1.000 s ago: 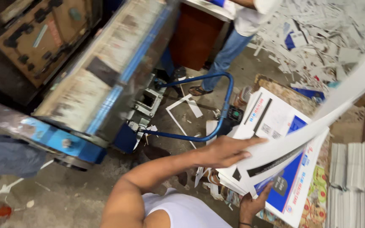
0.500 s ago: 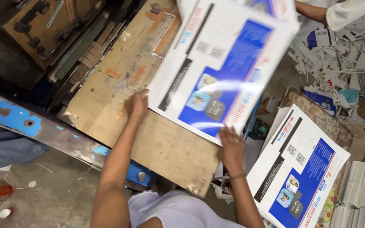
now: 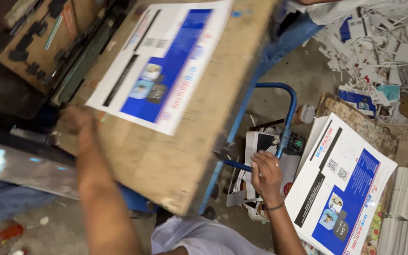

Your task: The person repeatedly picks up printed paper sheets from a stack, places them onto a machine, and then removes them to place them on a different stack. The person handles the sheets one by one in a continuous loop.

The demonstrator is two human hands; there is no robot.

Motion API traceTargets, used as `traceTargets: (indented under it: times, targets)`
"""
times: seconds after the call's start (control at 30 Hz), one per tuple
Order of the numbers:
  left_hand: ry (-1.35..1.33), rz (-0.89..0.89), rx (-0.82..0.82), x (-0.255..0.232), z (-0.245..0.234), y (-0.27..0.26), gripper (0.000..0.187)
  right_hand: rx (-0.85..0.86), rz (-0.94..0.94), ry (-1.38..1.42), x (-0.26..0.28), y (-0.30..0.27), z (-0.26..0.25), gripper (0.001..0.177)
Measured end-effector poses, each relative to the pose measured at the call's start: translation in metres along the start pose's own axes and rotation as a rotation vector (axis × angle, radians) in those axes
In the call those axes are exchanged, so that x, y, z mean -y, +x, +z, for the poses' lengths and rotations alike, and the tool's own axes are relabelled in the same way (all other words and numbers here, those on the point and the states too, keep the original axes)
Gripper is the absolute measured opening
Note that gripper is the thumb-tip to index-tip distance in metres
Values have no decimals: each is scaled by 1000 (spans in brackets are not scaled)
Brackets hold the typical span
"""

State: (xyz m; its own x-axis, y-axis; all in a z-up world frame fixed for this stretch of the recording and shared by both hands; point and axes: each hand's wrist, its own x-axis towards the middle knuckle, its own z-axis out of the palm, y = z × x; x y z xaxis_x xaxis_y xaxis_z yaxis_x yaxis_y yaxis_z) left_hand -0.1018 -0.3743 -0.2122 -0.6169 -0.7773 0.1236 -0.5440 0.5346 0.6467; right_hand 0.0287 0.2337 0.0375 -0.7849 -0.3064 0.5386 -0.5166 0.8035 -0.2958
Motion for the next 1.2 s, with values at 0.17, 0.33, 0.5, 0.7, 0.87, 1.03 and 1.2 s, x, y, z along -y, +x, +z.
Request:
traceTargets:
  times: [0.17,0.33,0.5,0.7,0.87,1.03,1.2]
  targets:
    - [-449,459,-171,19,-136,-15,14,113,601,51,-33,-105,-4,13]
    - [-1126,164,-271,-11,-252,-104,19,305,649,346,-25,-203,21,21]
    - [-1144,395,72,-99,-200,-219,27,506,176,230,-40,-266,-2,37]
    - [-1039,239,810,-208,-15,-403,40,35,701,-218,-188,-324,-139,25]
    - [-845,754,1146,-263,78,-612,53,-51,964,-528,-218,-367,-183,51]
    - [-298,812,977,-282,67,-712,55,250,622,-498,-156,-376,-108,85]
    - [-370,988,980,-358,-5,-709,58,99,680,-202,-131,-395,-101,75]
